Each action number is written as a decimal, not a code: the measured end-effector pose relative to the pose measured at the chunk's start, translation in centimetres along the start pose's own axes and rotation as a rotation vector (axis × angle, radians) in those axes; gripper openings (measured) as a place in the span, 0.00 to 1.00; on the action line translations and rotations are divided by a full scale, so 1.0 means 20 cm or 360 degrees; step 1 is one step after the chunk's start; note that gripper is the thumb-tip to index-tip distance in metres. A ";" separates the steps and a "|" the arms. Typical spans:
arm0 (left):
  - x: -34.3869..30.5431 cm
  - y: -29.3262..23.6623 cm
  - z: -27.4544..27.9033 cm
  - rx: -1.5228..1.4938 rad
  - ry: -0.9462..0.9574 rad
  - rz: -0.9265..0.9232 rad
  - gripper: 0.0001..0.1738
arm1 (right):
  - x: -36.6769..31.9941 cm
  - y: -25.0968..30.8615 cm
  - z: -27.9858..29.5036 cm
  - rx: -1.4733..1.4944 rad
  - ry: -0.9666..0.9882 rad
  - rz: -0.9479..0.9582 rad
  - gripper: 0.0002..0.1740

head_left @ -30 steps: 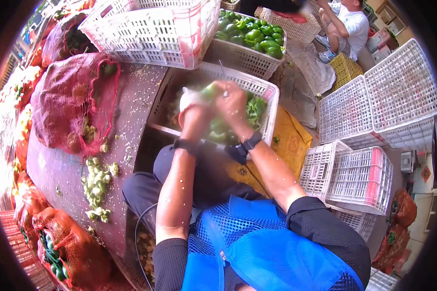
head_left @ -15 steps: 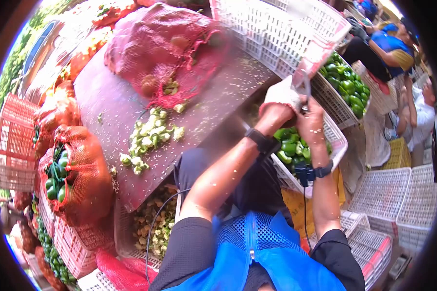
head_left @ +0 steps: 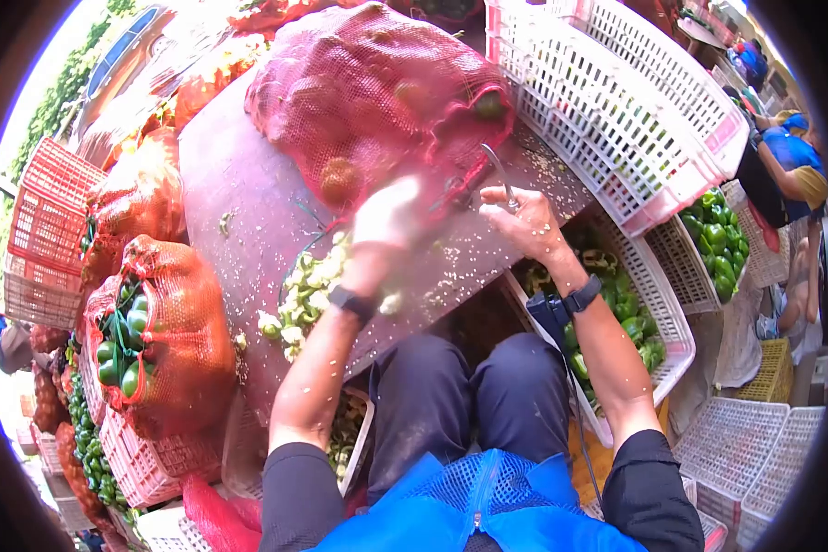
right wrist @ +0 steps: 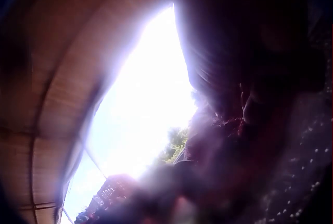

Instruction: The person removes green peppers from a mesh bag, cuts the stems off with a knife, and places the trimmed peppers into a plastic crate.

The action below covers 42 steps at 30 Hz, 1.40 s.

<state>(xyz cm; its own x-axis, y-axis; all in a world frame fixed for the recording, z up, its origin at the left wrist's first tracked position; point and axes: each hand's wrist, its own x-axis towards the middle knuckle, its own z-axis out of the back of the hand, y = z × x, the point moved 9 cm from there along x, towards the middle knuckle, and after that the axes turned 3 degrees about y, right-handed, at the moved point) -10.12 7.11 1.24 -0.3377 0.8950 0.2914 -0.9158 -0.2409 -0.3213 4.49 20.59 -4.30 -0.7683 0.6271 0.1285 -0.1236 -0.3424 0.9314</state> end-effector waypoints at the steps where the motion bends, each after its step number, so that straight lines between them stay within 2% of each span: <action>1: 0.09 -0.01 -0.11 0.0050 -0.0077 -0.0085 0.12 | 0.04 0.00 -0.02 0.0050 0.0000 -0.0002 0.16; 3: 0.24 0.07 -0.24 0.0094 -0.0144 -0.0167 0.16 | 0.11 -0.01 -0.05 0.0024 0.0016 -0.0033 0.16; 5: 0.36 0.14 -0.39 0.0478 0.0224 -0.0134 0.18 | 0.19 -0.08 -0.06 0.0068 0.0010 -0.0085 0.16; 6: 0.34 0.10 -0.25 0.0947 0.0412 0.0104 0.16 | 0.23 -0.08 -0.05 0.0064 0.0010 -0.0086 0.16; 8: 0.42 0.31 -0.11 0.0762 -0.0092 0.0231 0.12 | 0.30 -0.06 -0.01 -0.0265 -0.0042 -0.0045 0.18; 9: 0.40 0.37 -0.03 0.0750 -0.0272 0.0121 0.11 | 0.37 -0.06 0.01 -0.0482 -0.0122 0.0173 0.19; 10: 0.37 0.43 0.06 0.0740 -0.0453 0.0017 0.10 | 0.42 -0.06 0.02 -0.0575 -0.0128 0.0210 0.18; 12: 0.46 0.75 0.09 0.0930 -0.0380 0.0251 0.10 | 0.52 -0.04 0.00 -0.0844 -0.0145 0.0538 0.18; 14: 0.54 0.79 0.14 0.1081 -0.0287 0.0257 0.10 | 0.60 0.00 -0.04 -0.0926 -0.0093 0.0547 0.18; 15: 0.57 0.72 0.17 0.1111 -0.0428 0.0097 0.11 | 0.64 0.02 -0.08 -0.1016 -0.0044 0.0553 0.19; 16: 0.60 0.68 0.17 0.1091 -0.0412 0.0057 0.12 | 0.69 0.02 -0.10 -0.1013 -0.0044 0.0552 0.19; 18: 0.67 0.57 0.07 0.1157 0.0027 -0.0077 0.12 | 0.78 0.03 -0.18 -0.1172 0.0008 0.0633 0.25; 19: 0.67 0.55 0.04 0.1079 0.0278 0.0055 0.12 | 0.82 0.07 -0.20 -0.1147 -0.0085 0.0709 0.29; 20: 0.69 0.59 0.02 0.1079 0.0283 0.0061 0.12 | 0.85 0.08 -0.24 -0.1143 -0.0079 0.0708 0.29; 22: 0.76 0.64 0.08 0.1211 -0.0079 0.0121 0.13 | 0.93 0.12 -0.26 -0.1249 -0.0148 0.0565 0.29; 23: 0.78 0.68 0.08 0.1168 0.0006 0.0143 0.14 | 0.97 0.14 -0.28 -0.1250 -0.0046 0.0485 0.34; 26: 0.84 0.72 0.15 0.1078 0.0021 0.0277 0.15 | 1.09 0.12 -0.35 -0.1223 -0.0064 0.0489 0.37; 27: 0.91 0.74 0.15 0.1187 0.0357 0.0356 0.15 | 1.13 0.17 -0.39 -0.1213 -0.0054 0.0466 0.41; 28: 0.93 0.73 0.18 0.1065 0.0325 0.0413 0.15 | 1.17 0.21 -0.41 -0.1213 -0.0057 0.0466 0.41; 30: 0.96 0.77 0.16 0.1151 0.0355 0.0340 0.16 | 1.24 0.16 -0.45 -0.1439 0.0091 0.0108 0.41; 31: 0.95 0.80 0.12 0.1151 0.0359 0.0344 0.16 | 1.24 0.19 -0.45 -0.1446 -0.0020 0.0177 0.34; 33: 0.94 0.80 0.08 0.0957 0.0272 0.0292 0.16 | 1.24 0.17 -0.47 -0.1463 -0.0064 0.0273 0.33; 34: 0.89 0.75 0.08 0.0901 0.0438 0.0354 0.17 | 1.25 0.16 -0.47 -0.1487 -0.0119 0.0373 0.33; 35: 0.86 0.74 0.05 0.0856 0.0417 0.0331 0.17 | 1.23 0.14 -0.46 -0.1358 -0.0152 0.0510 0.33; 36: 0.84 0.75 0.00 0.0809 0.0392 0.0306 0.17 | 1.19 0.15 -0.42 -0.1363 -0.0154 0.0513 0.33; 37: 0.80 0.72 -0.04 0.0878 0.0569 0.0250 0.16 | 1.15 0.12 -0.40 -0.1305 -0.0037 0.0414 0.35; 38: 0.76 0.65 -0.05 0.0741 0.0528 0.0137 0.16 | 1.10 0.09 -0.38 -0.1245 0.0082 0.0305 0.37; 39: 0.71 0.60 -0.05 0.0758 0.0617 0.0141 0.15 | 1.06 0.00 -0.39 -0.1057 0.0249 0.0335 0.37; 40: 0.68 0.56 -0.05 0.0781 0.0695 0.0146 0.14 | 0.99 -0.02 -0.35 -0.1063 0.0249 0.0334 0.37; 42: 0.62 0.50 -0.03 0.0729 0.0700 0.0120 0.13 | 0.80 0.03 -0.25 -0.0872 0.0009 0.0634 0.36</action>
<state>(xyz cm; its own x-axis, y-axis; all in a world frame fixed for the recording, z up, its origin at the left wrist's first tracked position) -23.39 15.88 1.12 -0.3733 0.9162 -0.1456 -0.9259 -0.3582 0.1198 -10.99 27.00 -3.32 -0.8242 0.3764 0.4231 -0.1298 -0.8528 0.5058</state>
